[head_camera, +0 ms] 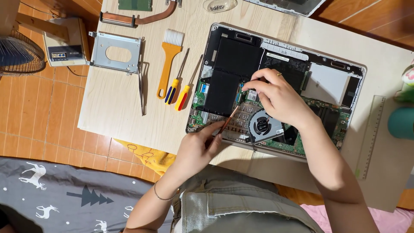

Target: The person disassembles the laptop and cleans its internal components, including the cooling fan.

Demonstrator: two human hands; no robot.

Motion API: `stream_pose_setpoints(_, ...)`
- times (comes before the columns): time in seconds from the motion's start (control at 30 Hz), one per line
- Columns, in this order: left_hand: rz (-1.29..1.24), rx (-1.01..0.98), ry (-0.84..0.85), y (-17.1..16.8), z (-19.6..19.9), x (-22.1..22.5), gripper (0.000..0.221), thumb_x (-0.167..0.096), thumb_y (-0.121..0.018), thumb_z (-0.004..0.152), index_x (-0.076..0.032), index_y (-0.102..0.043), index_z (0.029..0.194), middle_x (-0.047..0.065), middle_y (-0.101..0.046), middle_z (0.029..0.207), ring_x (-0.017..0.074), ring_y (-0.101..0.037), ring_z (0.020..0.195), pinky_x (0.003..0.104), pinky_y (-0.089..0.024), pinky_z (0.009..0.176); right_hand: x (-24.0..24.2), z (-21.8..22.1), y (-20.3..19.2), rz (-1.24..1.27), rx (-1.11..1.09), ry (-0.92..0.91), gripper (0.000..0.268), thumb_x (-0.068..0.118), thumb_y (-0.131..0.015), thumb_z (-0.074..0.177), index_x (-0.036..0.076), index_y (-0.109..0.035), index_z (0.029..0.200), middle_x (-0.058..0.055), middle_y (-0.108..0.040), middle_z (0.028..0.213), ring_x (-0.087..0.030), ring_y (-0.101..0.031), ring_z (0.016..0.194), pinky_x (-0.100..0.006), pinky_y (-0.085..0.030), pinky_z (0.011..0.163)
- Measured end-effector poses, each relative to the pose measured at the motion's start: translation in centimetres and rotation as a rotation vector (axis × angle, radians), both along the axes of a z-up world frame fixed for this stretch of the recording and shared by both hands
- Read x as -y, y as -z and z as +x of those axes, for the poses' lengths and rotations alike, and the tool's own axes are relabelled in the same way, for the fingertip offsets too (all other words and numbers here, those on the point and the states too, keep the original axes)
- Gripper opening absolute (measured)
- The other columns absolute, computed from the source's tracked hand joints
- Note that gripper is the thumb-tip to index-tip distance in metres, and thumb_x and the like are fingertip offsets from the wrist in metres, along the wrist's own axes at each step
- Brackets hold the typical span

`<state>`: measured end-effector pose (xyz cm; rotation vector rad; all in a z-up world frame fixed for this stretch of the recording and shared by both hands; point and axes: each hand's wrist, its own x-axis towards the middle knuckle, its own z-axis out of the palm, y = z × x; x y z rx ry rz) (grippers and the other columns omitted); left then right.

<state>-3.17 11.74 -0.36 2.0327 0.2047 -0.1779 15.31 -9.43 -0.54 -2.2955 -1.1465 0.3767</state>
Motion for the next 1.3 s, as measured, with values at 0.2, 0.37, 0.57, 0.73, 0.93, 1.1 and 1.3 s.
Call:
stream_pose_setpoints(0.2,0.004,0.030,0.019,0.4,0.6,0.7,0.035,-0.020,-0.067,0.095,-0.008,-0.069,0.128,0.013,-0.061,0.052,0.0253,-0.065,0.044,0.038,-0.052,0.049,-0.1,0.9,0.3,0.034,-0.058,-0.023,0.027,-0.009,-0.057,0.088,0.005,-0.071,0.106,-0.007,-0.066,0.117,-0.026,-0.062,0.111,-0.039,-0.051,0.097)
stream_pose_setpoints(0.37,0.039,0.123,0.059,0.7,1.7,2.1,0.035,-0.020,-0.067,0.095,-0.008,-0.070,0.128,0.014,-0.063,0.055,0.0288,-0.065,0.047,0.040,-0.053,0.052,0.3,1.6,0.9,0.086,-0.115,-0.006,0.024,-0.008,-0.056,0.092,0.004,-0.072,0.105,-0.008,-0.070,0.114,-0.027,-0.065,0.110,-0.039,-0.052,0.097)
stream_pose_setpoints(0.57,0.129,0.206,0.092,0.7,1.4,1.9,0.035,-0.018,-0.068,0.095,-0.009,-0.071,0.128,0.015,-0.066,0.062,0.0307,-0.066,0.050,0.042,-0.053,0.052,0.3,1.8,0.9,0.116,-0.173,0.001,0.023,-0.007,-0.055,0.096,0.004,-0.073,0.105,-0.007,-0.072,0.112,-0.025,-0.066,0.109,-0.038,-0.052,0.096)
stream_pose_setpoints(0.73,0.160,0.220,0.091,0.6,1.5,2.4,0.033,-0.017,-0.069,0.094,-0.008,-0.072,0.126,0.013,-0.067,0.060,0.0291,-0.066,0.050,0.041,-0.053,0.050,0.3,1.6,1.2,0.145,-0.201,0.015,0.022,-0.007,-0.056,0.096,0.004,-0.073,0.106,-0.008,-0.071,0.113,-0.025,-0.066,0.108,-0.037,-0.053,0.096)
stream_pose_setpoints(0.93,0.168,0.245,0.131,0.6,1.5,2.4,0.036,-0.014,-0.069,0.092,-0.004,-0.072,0.126,0.013,-0.068,0.060,0.0265,-0.065,0.047,0.039,-0.052,0.048,0.4,1.7,1.1,0.155,-0.191,0.018,0.025,-0.009,-0.055,0.095,0.004,-0.073,0.105,-0.008,-0.071,0.113,-0.025,-0.067,0.109,-0.037,-0.053,0.096)
stream_pose_setpoints(1.1,0.245,0.339,0.072,1.4,1.7,3.7,0.035,-0.011,-0.068,0.092,-0.003,-0.071,0.126,0.013,-0.067,0.063,0.0246,-0.066,0.049,0.037,-0.053,0.049,0.4,1.4,1.4,0.176,-0.182,0.027,0.024,-0.009,-0.056,0.095,0.004,-0.073,0.106,-0.007,-0.072,0.112,-0.025,-0.067,0.108,-0.037,-0.053,0.095)
stream_pose_setpoints(1.3,0.277,0.304,0.100,0.8,1.3,3.7,0.037,-0.012,-0.069,0.091,-0.002,-0.071,0.127,0.010,-0.065,0.057,0.0229,-0.063,0.044,0.036,-0.050,0.045,0.6,1.7,1.9,0.200,-0.182,0.022,0.025,-0.009,-0.057,0.094,0.004,-0.073,0.107,-0.008,-0.071,0.114,-0.025,-0.067,0.109,-0.036,-0.053,0.096)
